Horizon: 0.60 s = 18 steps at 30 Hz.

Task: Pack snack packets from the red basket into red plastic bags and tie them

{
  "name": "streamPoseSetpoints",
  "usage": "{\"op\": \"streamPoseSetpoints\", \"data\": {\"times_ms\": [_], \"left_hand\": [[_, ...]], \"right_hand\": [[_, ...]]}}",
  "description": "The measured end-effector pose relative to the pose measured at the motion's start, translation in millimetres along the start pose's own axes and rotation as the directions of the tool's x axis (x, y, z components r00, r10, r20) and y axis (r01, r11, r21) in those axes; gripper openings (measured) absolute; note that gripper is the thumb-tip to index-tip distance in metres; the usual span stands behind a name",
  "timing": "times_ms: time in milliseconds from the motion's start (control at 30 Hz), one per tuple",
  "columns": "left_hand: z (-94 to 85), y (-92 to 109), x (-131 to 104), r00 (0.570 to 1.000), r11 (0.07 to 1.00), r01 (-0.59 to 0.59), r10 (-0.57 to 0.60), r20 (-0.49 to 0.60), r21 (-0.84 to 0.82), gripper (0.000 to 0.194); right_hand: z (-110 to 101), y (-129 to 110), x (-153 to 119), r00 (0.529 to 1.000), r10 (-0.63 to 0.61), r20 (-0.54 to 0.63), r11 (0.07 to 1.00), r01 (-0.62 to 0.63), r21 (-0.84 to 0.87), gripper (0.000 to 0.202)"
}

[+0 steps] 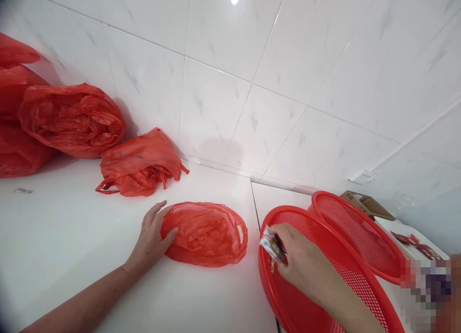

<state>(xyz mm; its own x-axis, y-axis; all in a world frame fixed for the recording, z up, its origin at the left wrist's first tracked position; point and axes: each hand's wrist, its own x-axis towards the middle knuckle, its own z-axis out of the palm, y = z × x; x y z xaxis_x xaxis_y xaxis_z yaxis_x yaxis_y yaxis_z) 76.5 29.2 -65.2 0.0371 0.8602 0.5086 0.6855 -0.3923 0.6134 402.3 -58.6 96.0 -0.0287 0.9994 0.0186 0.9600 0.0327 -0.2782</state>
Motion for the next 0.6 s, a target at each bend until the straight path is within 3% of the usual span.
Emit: {"op": "streamPoseSetpoints", "data": {"times_ms": [67, 167, 333, 400, 467, 533, 600], "left_hand": [[1.0, -2, 0, 1.000, 1.000, -0.018, 0.018, 0.019, -0.002, 0.046], [2.3, -5, -1, 0.999, 0.999, -0.037, 0.037, 0.034, 0.001, 0.047], [4.4, -8, -1, 0.998, 0.999, -0.051, 0.051, 0.028, 0.019, 0.048], [4.6, -7, -2, 0.998, 0.999, -0.043, 0.042, 0.038, 0.027, 0.049], [4.6, -7, -2, 0.998, 0.999, -0.041, 0.040, 0.053, 0.025, 0.048], [5.0, -7, -2, 0.997, 0.999, -0.042, 0.041, 0.062, 0.019, 0.047], [6.1, -8, -1, 0.997, 0.999, -0.044, 0.043, 0.064, 0.016, 0.047]], "right_hand": [[-3, -32, 16, 0.986, -0.159, 0.057, 0.985, 0.162, -0.058, 0.025], [10, -68, 42, 0.922, -0.348, 0.169, 0.926, 0.366, -0.094, 0.037], [40, -87, 79, 0.858, -0.462, 0.223, 0.869, 0.489, -0.079, 0.049], [39, -81, 84, 0.874, -0.458, 0.161, 0.883, 0.469, -0.035, 0.060], [29, -67, 81, 0.924, -0.378, 0.060, 0.926, 0.379, -0.003, 0.062], [14, -46, 73, 0.974, -0.221, -0.054, 0.975, 0.223, 0.018, 0.050], [2, -21, 61, 0.993, -0.034, -0.117, 0.998, 0.039, 0.041, 0.034]]}}
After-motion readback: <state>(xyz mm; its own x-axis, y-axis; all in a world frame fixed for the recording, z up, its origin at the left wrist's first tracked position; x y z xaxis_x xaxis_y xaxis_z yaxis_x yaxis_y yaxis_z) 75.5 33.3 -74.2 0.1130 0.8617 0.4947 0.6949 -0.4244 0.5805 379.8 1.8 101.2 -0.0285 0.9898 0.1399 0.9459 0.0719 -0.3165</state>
